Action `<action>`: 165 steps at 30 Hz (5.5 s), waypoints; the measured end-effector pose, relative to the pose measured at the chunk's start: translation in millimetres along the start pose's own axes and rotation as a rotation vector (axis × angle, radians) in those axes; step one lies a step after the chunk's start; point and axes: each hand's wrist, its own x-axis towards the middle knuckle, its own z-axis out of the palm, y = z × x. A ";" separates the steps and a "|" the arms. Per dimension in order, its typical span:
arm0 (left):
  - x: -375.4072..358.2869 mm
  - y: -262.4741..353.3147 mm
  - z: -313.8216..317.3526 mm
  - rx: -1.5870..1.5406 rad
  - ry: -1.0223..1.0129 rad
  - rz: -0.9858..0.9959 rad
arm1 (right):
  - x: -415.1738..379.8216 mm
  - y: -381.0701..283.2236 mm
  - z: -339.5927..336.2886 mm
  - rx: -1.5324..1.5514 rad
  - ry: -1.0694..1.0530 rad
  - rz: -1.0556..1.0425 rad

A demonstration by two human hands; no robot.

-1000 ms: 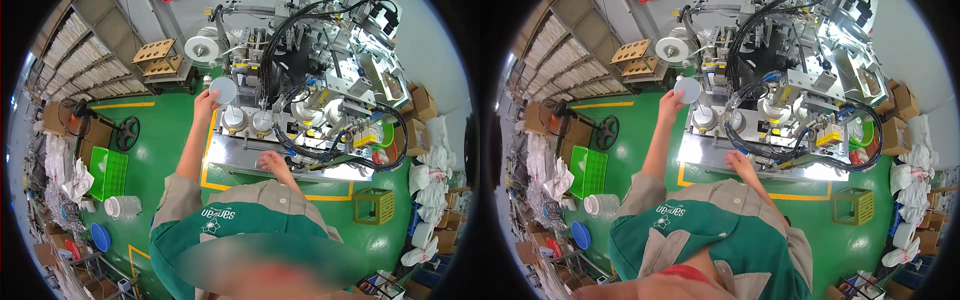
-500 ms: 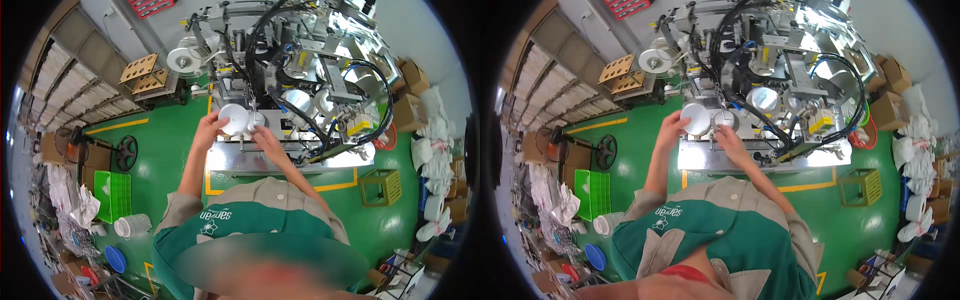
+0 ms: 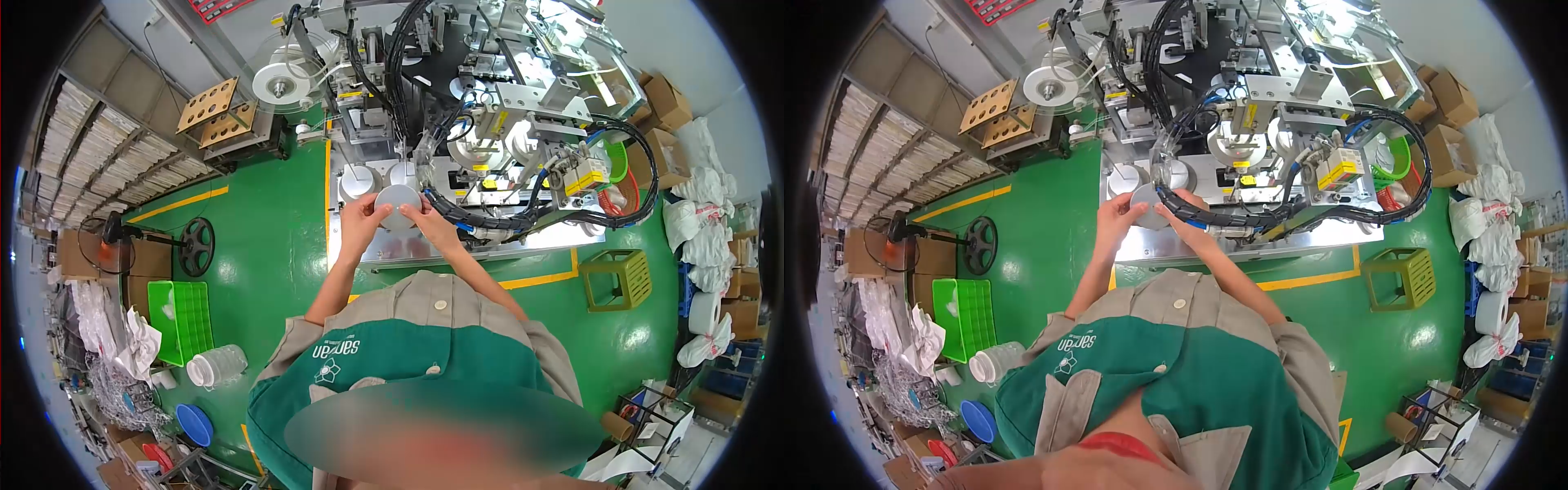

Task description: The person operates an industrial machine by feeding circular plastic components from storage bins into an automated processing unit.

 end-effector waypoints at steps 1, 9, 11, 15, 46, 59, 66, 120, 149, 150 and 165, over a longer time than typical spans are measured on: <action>-1.8 -2.9 -1.4 0.067 -0.005 0.007 | -1.9 7.0 2.3 0.037 0.032 0.005; -13.2 -88.9 -4.2 0.139 0.069 -0.131 | -29.7 12.3 10.6 -0.334 -0.008 0.082; -16.7 -101.5 -7.8 0.141 0.044 -0.313 | -24.7 39.9 11.4 -0.538 -0.048 0.070; -6.7 -87.1 -38.1 -0.080 0.001 -0.321 | -16.3 37.5 20.5 -0.387 -0.155 -0.017; 155.2 -13.8 -136.6 -1.165 -0.313 -0.790 | -30.6 -13.3 12.9 0.048 -0.159 0.128; 147.5 21.6 -127.7 -0.241 -0.181 -0.326 | -28.7 -16.7 13.6 0.051 -0.165 0.156; 148.2 31.4 -129.3 -0.047 -0.204 -0.307 | -22.7 -18.9 14.9 0.093 -0.280 0.247; -99.3 -288.0 233.8 0.563 -0.561 -0.070 | -20.3 91.6 -578.8 -1.200 -0.037 0.202; -41.6 -123.6 620.4 -0.010 0.136 -0.538 | 2.8 44.9 -678.2 -0.684 -0.536 -0.046; -39.2 -110.5 617.9 -0.134 0.247 -0.554 | 15.1 32.5 -686.2 -0.617 -0.573 -0.066; -92.4 -93.3 643.4 -0.064 0.734 -0.419 | 192.5 -88.2 -366.3 -0.008 -0.668 -0.473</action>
